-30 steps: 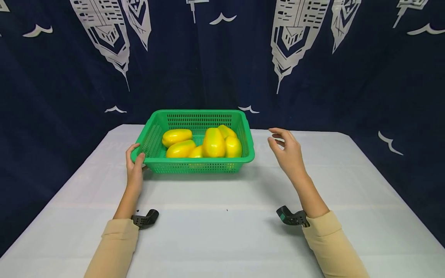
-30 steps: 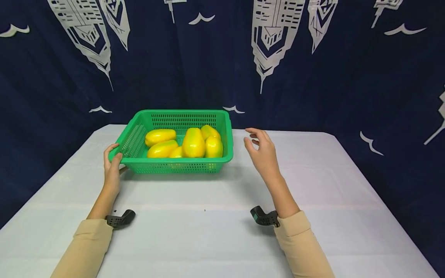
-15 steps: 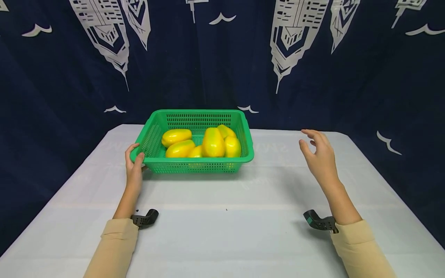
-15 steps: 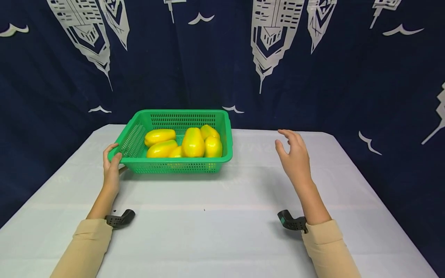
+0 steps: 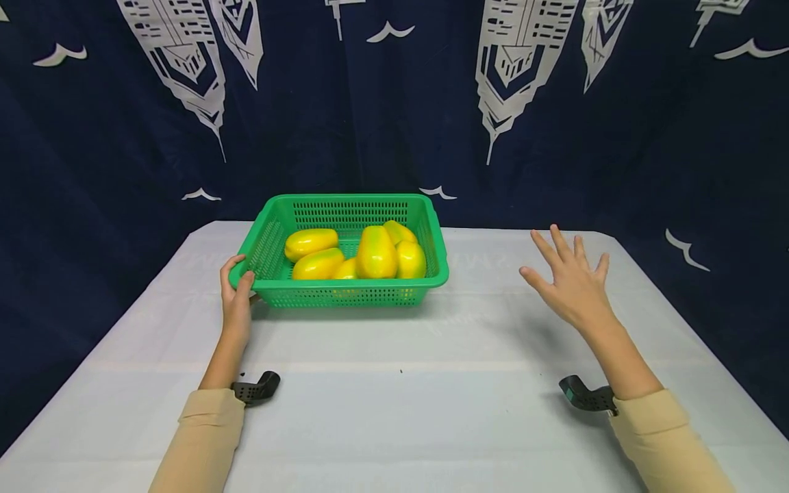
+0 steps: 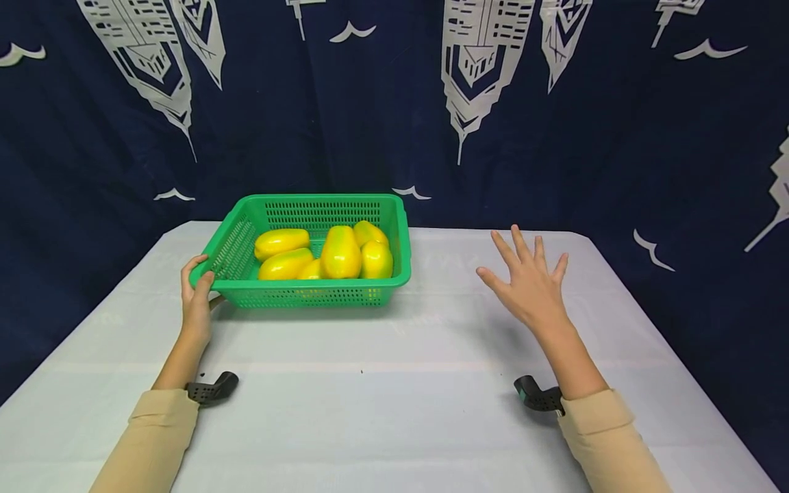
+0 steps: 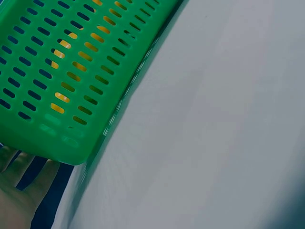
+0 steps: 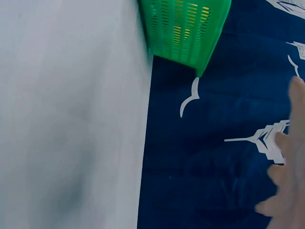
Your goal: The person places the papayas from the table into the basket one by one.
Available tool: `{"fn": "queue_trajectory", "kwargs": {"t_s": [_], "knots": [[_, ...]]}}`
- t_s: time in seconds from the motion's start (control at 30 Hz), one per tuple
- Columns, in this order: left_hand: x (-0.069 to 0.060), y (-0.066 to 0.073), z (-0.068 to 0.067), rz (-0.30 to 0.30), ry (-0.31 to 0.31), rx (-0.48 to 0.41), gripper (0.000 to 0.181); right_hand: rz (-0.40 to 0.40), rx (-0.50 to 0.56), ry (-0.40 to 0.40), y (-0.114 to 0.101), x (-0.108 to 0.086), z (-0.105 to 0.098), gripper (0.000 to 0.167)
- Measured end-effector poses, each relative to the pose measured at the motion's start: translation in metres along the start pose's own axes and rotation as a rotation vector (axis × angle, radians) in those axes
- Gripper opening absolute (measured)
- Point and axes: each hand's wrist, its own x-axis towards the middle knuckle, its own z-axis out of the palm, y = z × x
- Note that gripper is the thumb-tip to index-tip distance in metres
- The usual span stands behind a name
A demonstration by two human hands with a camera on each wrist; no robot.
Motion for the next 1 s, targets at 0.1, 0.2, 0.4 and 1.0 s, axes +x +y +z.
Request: {"fn": "queue_trajectory", "kwargs": {"t_s": [0.1,0.2,0.4,1.0], "knots": [[0.0,0.0,0.0,0.003,0.002,0.001,0.039,-0.001,-0.033,-0.079,0.002,0.0,0.0,0.074],[-0.001,0.0,0.0,0.003,0.007,-0.012,0.039,0.005,-0.038,-0.114,0.004,0.0,0.002,0.075],[-0.003,-0.002,0.001,-0.014,0.008,-0.01,0.039,0.019,-0.027,-0.136,0.007,-0.003,0.005,0.077],[0.002,0.015,-0.018,0.041,0.09,-0.047,0.034,0.014,-0.031,-0.121,0.008,-0.004,0.006,0.079]]}}
